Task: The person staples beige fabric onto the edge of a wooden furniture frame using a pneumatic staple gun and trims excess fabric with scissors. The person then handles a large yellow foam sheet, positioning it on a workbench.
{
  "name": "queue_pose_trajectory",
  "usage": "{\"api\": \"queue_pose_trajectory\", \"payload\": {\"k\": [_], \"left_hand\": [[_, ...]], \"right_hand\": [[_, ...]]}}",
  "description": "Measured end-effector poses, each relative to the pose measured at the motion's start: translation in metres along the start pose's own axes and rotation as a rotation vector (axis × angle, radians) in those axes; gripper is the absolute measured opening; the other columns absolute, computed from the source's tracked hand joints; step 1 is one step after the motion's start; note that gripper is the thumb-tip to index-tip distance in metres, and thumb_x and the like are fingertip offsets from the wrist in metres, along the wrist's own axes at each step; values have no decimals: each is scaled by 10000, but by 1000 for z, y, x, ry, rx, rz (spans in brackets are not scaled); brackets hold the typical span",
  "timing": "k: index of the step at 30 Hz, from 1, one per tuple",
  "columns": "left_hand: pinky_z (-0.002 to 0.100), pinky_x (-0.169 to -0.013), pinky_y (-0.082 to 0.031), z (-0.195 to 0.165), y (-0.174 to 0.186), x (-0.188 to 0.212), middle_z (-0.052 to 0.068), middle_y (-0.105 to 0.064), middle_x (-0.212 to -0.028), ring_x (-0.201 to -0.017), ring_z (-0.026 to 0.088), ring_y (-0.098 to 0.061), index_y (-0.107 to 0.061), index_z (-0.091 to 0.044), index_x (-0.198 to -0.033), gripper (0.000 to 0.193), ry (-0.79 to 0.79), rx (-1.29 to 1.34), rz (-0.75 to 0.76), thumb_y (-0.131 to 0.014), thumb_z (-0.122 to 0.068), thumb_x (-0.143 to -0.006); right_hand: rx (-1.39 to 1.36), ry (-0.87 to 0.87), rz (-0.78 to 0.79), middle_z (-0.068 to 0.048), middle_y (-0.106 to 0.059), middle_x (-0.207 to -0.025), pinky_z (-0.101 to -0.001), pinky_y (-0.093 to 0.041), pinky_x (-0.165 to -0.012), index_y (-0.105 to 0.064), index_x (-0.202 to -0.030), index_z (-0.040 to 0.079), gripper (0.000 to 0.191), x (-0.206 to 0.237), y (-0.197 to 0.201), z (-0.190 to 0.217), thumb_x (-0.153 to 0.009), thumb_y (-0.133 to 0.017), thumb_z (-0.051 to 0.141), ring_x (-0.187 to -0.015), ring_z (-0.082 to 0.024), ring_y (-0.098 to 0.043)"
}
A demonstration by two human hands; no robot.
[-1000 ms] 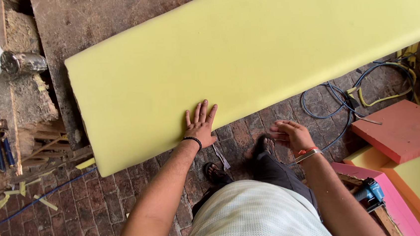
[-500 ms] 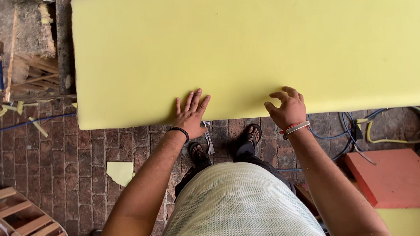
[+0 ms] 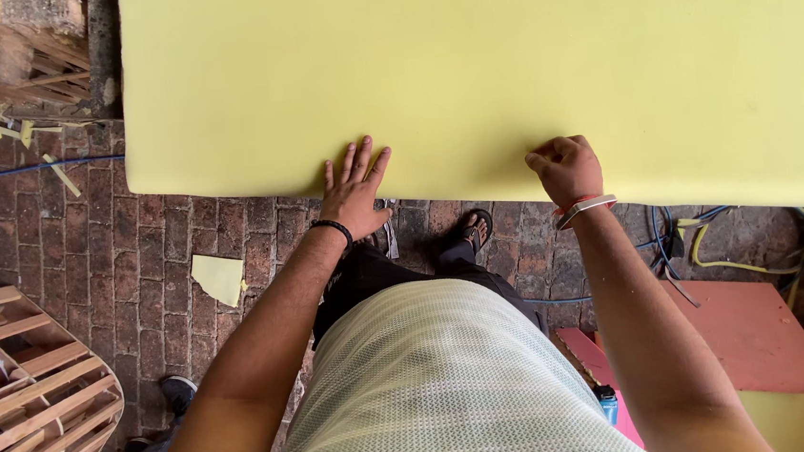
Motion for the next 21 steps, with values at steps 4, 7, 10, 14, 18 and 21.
{"api": "queue_pose_trajectory", "payload": {"k": [4, 7, 10, 14, 18, 21], "left_hand": [[687, -1216, 83, 39, 7, -14, 58, 120, -1740, -1595, 314, 94, -8, -323, -1659, 930, 91, 49, -144, -522, -686, -975], [700, -1202, 91, 83, 27, -33, 39, 108, -1743, -1593, 330, 92, -26, -357, -1658, 841, 109, 39, -214, -398, -721, -996], [705, -1198, 90, 108, 43, -49, 29, 90, -1744, -1598, 340, 80, -51, -379, -1653, 823, 69, 13, -221, -370, -723, -976], [704, -1203, 81, 117, 52, -60, 47, 58, -1739, -1594, 360, 53, -82, -370, -1654, 830, 16, -10, -260, -385, -724, -967], [706, -1207, 58, 113, 48, -60, 89, 30, -1741, -1593, 375, 27, -102, -347, -1663, 814, -13, -56, -345, -413, -687, -992], [709, -1205, 40, 115, 46, -60, 92, 14, -1741, -1592, 381, 17, -117, -341, -1663, 828, -11, -62, -357, -447, -671, -978]], "right_hand": [[-24, 12, -57, -113, -652, -1111, -366, -564, -873, -775, -1001, 56, 244, 4, -4, 6, -877, -786, 266, -958, -227, -677], [-6, 19, -149, -113, -644, -1168, -390, -544, -931, -772, -1045, 70, 262, 18, -8, 11, -869, -789, 264, -1043, -247, -654], [131, 22, -237, -146, -591, -1316, -453, -478, -1035, -691, -1236, 96, 451, 37, -24, 26, -851, -805, 301, -1212, -325, -560], [374, 24, -269, -218, -309, -1582, -519, -310, -1168, -459, -1545, 233, 812, 63, -67, 49, -837, -818, 407, -1453, -418, -269], [320, -131, -196, -174, -59, -1733, -496, -192, -1255, -351, -1627, 365, 835, 68, -88, 49, -910, -771, 444, -1586, -373, -40], [222, -235, -146, -154, -13, -1749, -467, -177, -1249, -353, -1606, 380, 848, 61, -89, 42, -870, -773, 411, -1599, -346, -1]]}}
Point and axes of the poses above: each hand's wrist, its own x-axis away from the middle knuckle, its own y-axis out of the back of the hand, z = x × y, the point moved 3 cm from there along -x, towards the middle knuckle
